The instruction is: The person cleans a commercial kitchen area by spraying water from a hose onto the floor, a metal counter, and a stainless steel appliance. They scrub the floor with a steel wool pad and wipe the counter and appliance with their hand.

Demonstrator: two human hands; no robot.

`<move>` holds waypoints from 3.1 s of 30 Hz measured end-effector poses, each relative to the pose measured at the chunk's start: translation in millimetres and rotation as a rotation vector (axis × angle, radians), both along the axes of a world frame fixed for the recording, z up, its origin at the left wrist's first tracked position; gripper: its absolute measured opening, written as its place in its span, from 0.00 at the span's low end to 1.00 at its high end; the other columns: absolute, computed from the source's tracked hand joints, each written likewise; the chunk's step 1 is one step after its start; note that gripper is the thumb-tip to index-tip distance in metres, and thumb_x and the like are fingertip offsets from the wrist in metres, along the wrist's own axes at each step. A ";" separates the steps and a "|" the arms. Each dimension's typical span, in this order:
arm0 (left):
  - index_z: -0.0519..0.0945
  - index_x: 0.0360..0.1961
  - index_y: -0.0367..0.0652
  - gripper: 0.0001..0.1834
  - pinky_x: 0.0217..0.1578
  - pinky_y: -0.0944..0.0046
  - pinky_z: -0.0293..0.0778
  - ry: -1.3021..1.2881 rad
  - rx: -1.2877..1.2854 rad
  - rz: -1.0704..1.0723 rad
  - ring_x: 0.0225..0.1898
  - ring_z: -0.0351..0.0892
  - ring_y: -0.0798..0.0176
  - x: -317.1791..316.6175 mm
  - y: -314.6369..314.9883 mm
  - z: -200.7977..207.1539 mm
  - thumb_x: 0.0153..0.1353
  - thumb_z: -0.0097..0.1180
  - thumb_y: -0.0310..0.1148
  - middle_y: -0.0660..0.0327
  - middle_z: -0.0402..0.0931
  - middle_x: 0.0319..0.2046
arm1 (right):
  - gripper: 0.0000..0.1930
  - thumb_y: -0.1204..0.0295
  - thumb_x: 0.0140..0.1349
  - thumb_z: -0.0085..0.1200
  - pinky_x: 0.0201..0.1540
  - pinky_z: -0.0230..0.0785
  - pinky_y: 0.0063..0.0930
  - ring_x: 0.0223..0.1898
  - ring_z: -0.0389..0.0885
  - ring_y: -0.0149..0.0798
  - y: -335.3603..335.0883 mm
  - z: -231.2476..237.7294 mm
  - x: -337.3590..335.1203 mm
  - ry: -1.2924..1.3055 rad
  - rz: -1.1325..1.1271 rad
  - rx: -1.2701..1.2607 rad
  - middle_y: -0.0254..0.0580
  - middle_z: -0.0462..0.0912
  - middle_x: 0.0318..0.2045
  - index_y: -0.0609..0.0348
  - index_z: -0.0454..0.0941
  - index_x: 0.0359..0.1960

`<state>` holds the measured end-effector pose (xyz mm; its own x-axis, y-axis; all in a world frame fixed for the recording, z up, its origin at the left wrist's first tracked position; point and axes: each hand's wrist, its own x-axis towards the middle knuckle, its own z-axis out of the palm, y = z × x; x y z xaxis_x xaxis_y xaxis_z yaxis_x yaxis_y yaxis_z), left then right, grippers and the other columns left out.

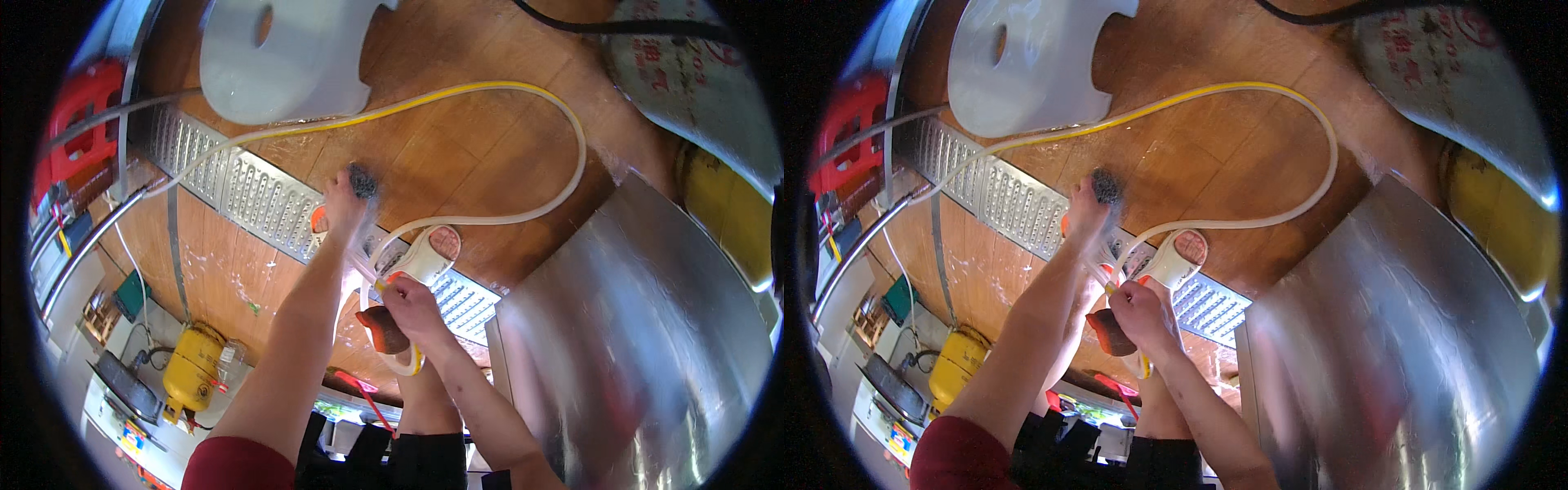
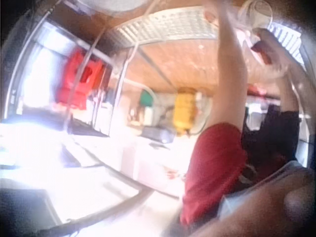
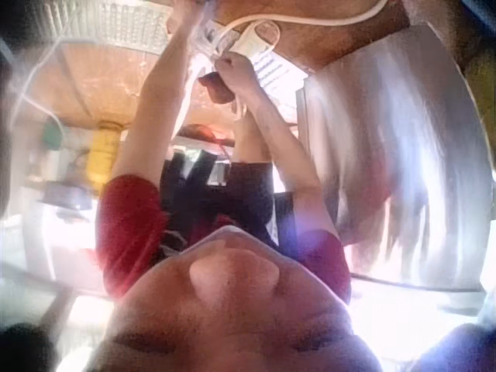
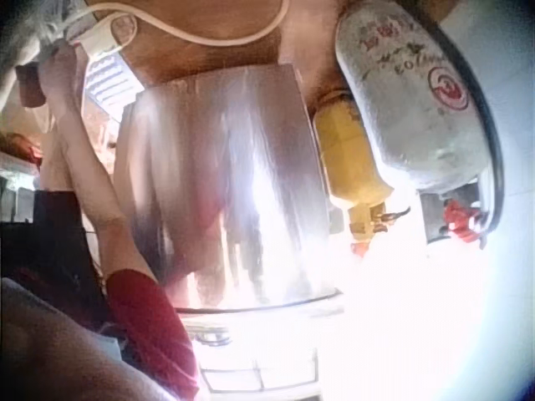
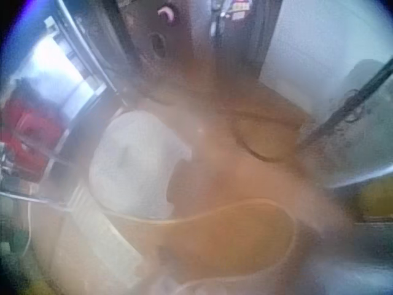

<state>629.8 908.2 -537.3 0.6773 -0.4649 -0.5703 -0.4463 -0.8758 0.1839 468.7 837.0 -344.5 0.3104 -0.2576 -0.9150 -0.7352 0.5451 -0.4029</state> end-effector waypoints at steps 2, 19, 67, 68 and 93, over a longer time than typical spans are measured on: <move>0.64 0.51 0.45 0.29 0.42 0.45 0.70 0.019 0.169 0.115 0.45 0.71 0.42 -1.7 0.8 16.1 0.44 0.57 0.30 0.44 0.69 0.42 | 0.09 0.69 0.55 0.47 0.33 0.65 0.25 0.27 0.71 0.28 3.5 5.9 -5.2 0.095 -0.148 0.046 0.38 0.75 0.21 0.63 0.76 0.27; 0.66 0.44 0.34 0.30 0.43 0.63 0.72 0.501 -0.203 0.073 0.40 0.75 0.58 -42.8 -59.2 207.0 0.36 0.63 0.25 0.53 0.74 0.37 | 0.08 0.70 0.58 0.45 0.33 0.67 0.28 0.29 0.72 0.33 -61.1 42.7 -90.5 0.269 -1.673 -0.008 0.38 0.75 0.28 0.61 0.73 0.28; 0.68 0.48 0.37 0.32 0.27 0.60 0.76 0.506 0.455 -0.460 0.21 0.80 0.55 -43.1 -252.8 316.7 0.44 0.54 0.46 0.51 0.79 0.26 | 0.18 0.64 0.57 0.40 0.38 0.68 0.37 0.36 0.77 0.43 -166.6 -26.4 -98.8 0.198 -1.724 -0.067 0.52 0.78 0.39 0.69 0.75 0.38; 0.68 0.47 0.38 0.30 0.26 0.60 0.75 0.457 0.460 -0.473 0.16 0.78 0.58 -47.4 -253.9 319.1 0.45 0.53 0.45 0.53 0.78 0.22 | 0.18 0.65 0.57 0.40 0.37 0.69 0.37 0.36 0.77 0.43 -166.6 -33.6 -100.0 0.156 -1.790 0.062 0.52 0.78 0.39 0.69 0.75 0.38; 0.69 0.46 0.42 0.30 0.45 0.51 0.70 0.231 0.625 -1.236 0.44 0.76 0.46 -89.3 -218.2 378.6 0.42 0.58 0.46 0.47 0.77 0.39 | 0.05 0.72 0.58 0.45 0.19 0.62 0.34 0.17 0.71 0.36 40.6 2.5 -69.4 0.113 -2.526 0.657 0.37 0.72 0.18 0.56 0.73 0.29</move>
